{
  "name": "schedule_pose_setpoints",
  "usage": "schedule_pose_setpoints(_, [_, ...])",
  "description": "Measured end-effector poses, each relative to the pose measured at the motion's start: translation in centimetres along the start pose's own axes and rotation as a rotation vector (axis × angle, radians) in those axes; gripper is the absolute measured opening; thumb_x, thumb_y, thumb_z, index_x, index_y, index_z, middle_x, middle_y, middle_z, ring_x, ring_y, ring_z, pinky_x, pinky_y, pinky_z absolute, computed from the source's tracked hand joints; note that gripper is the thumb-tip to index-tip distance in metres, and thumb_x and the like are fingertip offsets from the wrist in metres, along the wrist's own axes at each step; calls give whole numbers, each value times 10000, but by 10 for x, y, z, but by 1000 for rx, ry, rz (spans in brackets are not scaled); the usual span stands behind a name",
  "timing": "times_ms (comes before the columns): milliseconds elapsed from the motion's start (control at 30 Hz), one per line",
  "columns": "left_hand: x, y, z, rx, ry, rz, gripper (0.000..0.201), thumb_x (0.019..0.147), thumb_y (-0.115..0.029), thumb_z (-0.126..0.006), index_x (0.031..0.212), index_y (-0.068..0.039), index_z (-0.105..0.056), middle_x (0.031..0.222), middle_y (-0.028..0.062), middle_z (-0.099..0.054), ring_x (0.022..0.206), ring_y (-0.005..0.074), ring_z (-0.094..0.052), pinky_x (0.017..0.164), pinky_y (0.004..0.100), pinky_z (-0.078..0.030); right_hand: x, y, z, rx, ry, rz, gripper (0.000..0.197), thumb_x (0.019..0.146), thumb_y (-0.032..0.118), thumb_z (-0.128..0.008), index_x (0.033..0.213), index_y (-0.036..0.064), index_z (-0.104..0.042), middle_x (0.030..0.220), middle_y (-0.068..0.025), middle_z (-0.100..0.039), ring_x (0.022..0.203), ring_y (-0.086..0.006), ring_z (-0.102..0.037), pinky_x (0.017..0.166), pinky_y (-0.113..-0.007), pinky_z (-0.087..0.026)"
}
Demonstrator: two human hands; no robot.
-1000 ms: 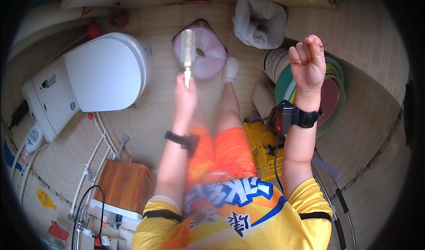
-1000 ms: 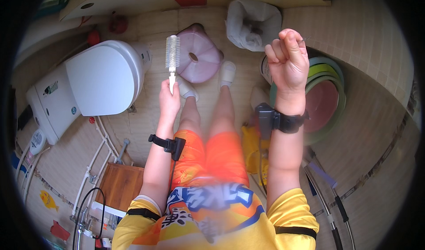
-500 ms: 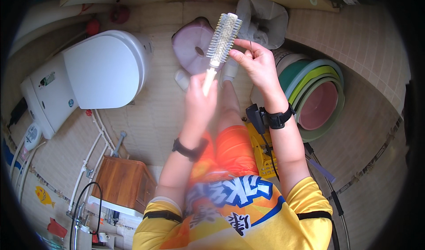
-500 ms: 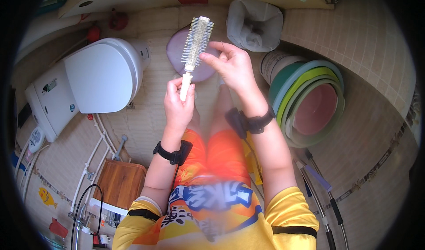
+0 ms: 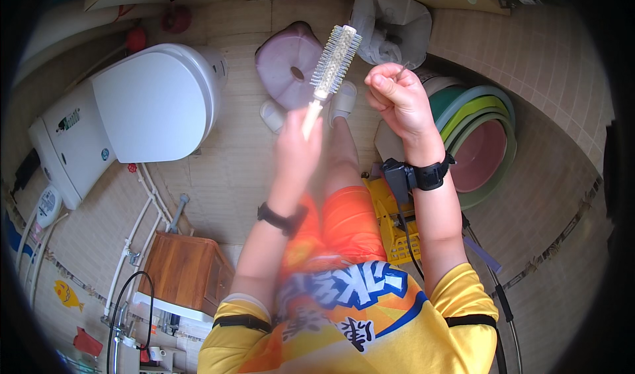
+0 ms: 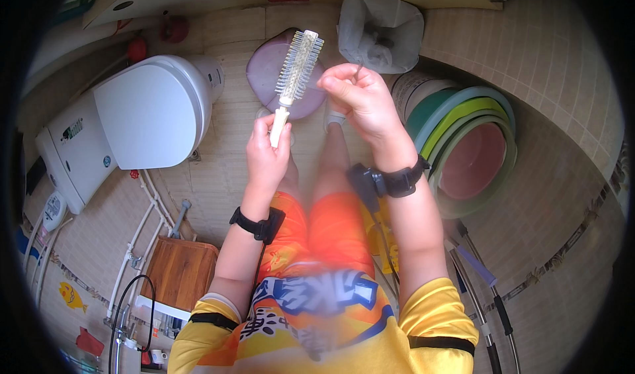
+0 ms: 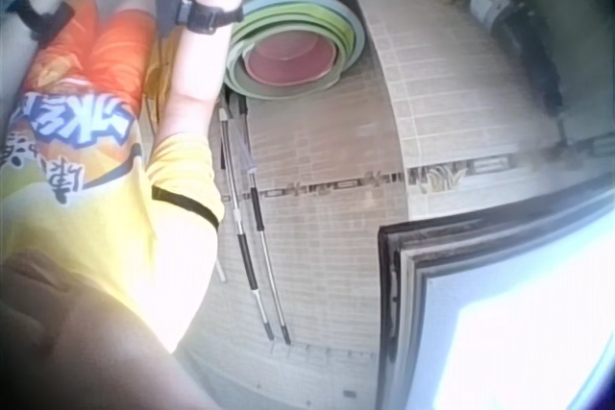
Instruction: The person cleans two hairbrushes in a bathroom. They rinse a pink brush and a round brush under running water, then use their fingers to pull debris from the bristles and discard it into a trash bin.
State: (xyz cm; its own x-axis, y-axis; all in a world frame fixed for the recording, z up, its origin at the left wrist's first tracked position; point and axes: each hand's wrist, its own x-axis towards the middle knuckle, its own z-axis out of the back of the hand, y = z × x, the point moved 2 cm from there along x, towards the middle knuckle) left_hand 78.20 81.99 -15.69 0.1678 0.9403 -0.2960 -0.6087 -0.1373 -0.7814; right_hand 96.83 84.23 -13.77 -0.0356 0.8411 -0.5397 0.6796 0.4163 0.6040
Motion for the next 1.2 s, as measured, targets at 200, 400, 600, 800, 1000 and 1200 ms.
schedule_pose_setpoints(200, [13,43,-20,79,74,199,202,798,-160,-589,914,-19,-503,764,140,-606,699,258,-603,622,333,-457,-6,17,3,181,141,87,69,820,82,-573,816,28,-616,533,55,-418,443,-51,-236,442,-210,-198])
schedule_pose_setpoints(400, [6,100,-10,34,-37,374,248,792,-187,-588,929,-1,-498,776,160,-596,726,272,-595,647,358,-450,18,47,61,-142,-197,98,86,804,119,-607,820,34,-610,677,24,-547,467,-42,-306,440,-201,-254])
schedule_pose_setpoints(600, [0,110,3,18,-98,423,240,801,-174,-587,927,12,-504,788,138,-602,730,237,-590,673,332,-452,66,53,163,-1003,-641,249,233,760,200,-653,859,-9,-627,661,-2,-570,548,-98,-478,521,-224,-391])
schedule_pose_setpoints(800, [-5,120,2,-32,-127,442,237,806,-175,-584,927,9,-499,756,123,-598,700,208,-580,663,312,-449,91,51,230,-1710,-621,171,307,738,278,-633,898,15,-633,759,-132,-623,710,-240,-593,641,-311,-449])
schedule_pose_setpoints(1000, [-8,122,-9,-35,-127,406,224,794,-180,-598,892,-3,-502,747,112,-594,685,185,-571,638,309,-446,102,43,255,-1694,-627,-292,413,737,412,-576,980,85,-639,855,-182,-619,816,-312,-600,725,-378,-454])
schedule_pose_setpoints(1200, [-6,113,-24,-111,-78,446,216,784,-177,-608,883,-11,-512,751,104,-596,687,186,-573,648,300,-450,108,22,286,-1626,-745,31,407,720,398,-600,960,73,-644,859,-164,-626,792,-306,-598,725,-354,-455])
